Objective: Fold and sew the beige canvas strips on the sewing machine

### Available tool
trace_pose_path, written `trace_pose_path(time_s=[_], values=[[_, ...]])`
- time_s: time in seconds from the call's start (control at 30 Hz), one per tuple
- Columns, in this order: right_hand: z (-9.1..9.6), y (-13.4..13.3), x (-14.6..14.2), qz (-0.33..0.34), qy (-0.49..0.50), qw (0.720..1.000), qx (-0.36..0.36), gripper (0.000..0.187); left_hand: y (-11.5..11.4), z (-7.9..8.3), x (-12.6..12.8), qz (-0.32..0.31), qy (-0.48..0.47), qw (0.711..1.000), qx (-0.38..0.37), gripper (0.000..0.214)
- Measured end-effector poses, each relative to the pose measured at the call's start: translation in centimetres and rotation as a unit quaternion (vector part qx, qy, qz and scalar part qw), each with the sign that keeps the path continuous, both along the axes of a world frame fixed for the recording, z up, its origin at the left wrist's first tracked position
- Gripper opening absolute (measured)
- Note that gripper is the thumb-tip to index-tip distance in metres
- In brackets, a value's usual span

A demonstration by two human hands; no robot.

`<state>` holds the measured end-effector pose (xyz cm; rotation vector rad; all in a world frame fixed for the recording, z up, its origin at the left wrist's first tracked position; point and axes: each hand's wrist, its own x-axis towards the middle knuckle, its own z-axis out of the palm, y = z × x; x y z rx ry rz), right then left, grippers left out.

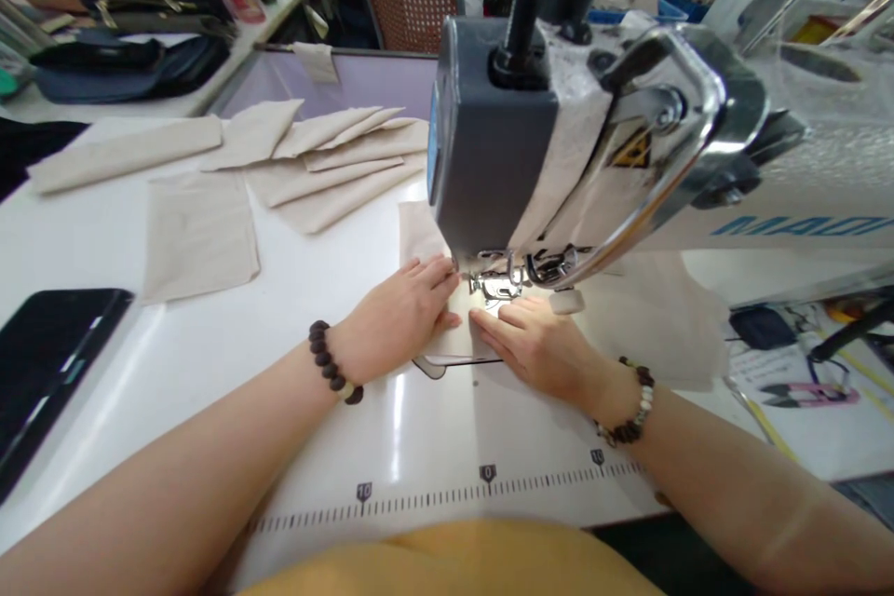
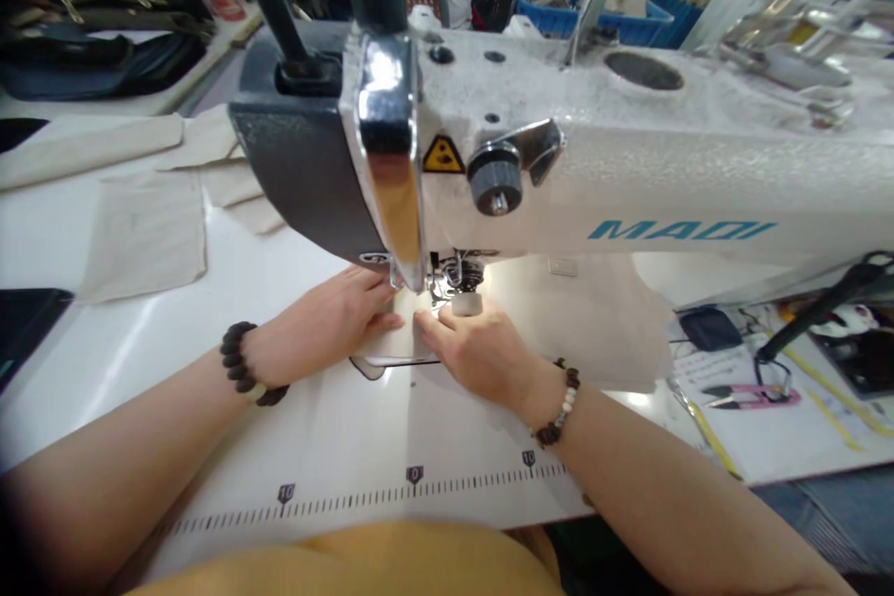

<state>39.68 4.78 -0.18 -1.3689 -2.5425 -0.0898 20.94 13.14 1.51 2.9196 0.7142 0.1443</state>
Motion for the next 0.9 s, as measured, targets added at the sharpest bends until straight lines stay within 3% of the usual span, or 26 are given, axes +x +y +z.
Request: trace_pose_path(time_s=[0.23, 0.43, 0.7, 0.9], values=[[-0.2, 0.1, -0.1, -0.021, -0.003, 1.000, 0.004, 0.026, 0.0, 0.2, 0.1, 0.000, -0.010, 1.000, 0.006, 0.021], [0.1, -0.5, 0.4, 0.057, 0.017, 0.998, 0.018, 0.031, -1.5, 1.2, -0.4, -0.110, 0.012, 0.991, -0.072, 0.017], [0.0, -0.2, 0.4, 0.020, 0.005, 1.000, -0.017, 0.032, -1.0, 1.0, -0.3, -0.077, 0.016, 0.994, -0.073, 0.019], [-0.5, 0.5, 0.2, -0.013, -0.004, 1.000, 0.005, 0.034, 0.0, 0.6, 0.1, -0.049, -0.004, 0.997, -0.061, 0.018]])
